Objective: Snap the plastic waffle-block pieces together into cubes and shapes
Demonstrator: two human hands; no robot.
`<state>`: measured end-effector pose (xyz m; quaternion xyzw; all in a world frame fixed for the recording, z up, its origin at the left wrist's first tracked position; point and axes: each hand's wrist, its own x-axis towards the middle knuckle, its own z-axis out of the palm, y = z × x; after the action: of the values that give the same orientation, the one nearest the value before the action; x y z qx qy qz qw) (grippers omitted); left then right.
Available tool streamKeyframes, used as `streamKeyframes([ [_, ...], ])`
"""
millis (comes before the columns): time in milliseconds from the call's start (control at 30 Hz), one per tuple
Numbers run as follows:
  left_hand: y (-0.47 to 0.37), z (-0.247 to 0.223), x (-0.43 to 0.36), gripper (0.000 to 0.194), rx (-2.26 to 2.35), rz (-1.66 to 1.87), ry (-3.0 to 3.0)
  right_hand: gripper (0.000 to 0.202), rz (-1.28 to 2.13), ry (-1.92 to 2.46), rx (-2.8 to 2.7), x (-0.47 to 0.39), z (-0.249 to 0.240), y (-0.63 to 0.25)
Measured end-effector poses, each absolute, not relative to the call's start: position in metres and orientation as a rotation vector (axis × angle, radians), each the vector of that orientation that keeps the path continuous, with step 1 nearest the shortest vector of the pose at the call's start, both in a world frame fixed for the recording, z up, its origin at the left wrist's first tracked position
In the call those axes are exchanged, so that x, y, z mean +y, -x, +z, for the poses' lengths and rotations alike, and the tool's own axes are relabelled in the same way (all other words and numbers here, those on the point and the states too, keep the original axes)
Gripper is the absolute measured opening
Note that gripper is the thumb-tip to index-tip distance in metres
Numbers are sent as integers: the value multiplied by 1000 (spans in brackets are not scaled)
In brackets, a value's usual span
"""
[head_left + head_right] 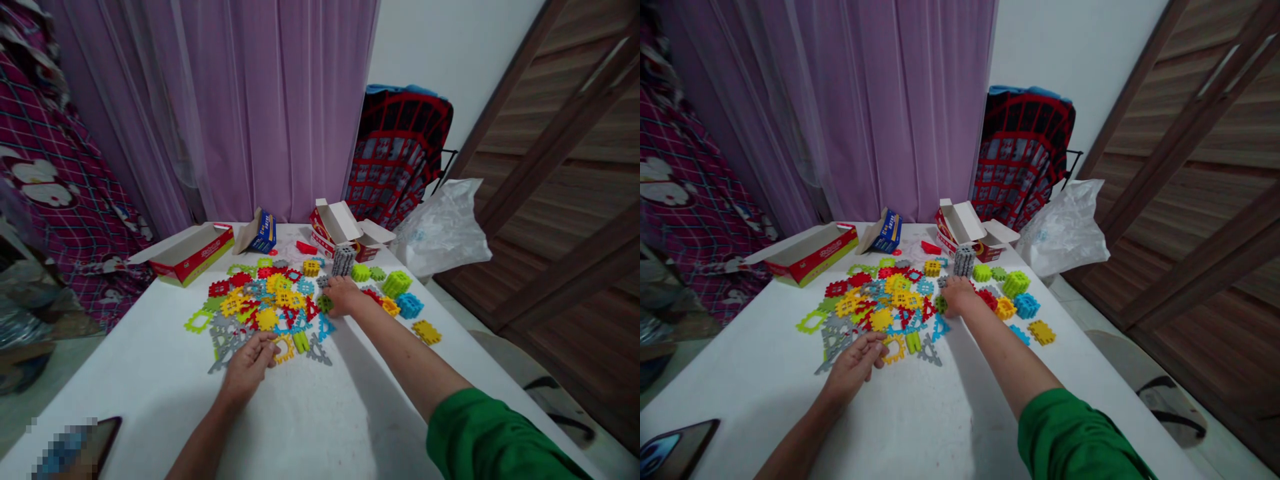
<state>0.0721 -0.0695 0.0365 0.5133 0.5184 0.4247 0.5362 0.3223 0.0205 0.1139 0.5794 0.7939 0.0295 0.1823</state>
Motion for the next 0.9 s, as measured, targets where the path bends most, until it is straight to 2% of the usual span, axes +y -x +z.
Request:
streamKeyframes([
  [633, -72, 35, -67, 49, 1231, 1018, -1214, 57, 57, -1591, 2203, 34, 106, -326],
  [900, -70, 32, -66, 50, 1223, 1021, -1215, 65, 106, -1711, 2265, 17, 122, -321],
])
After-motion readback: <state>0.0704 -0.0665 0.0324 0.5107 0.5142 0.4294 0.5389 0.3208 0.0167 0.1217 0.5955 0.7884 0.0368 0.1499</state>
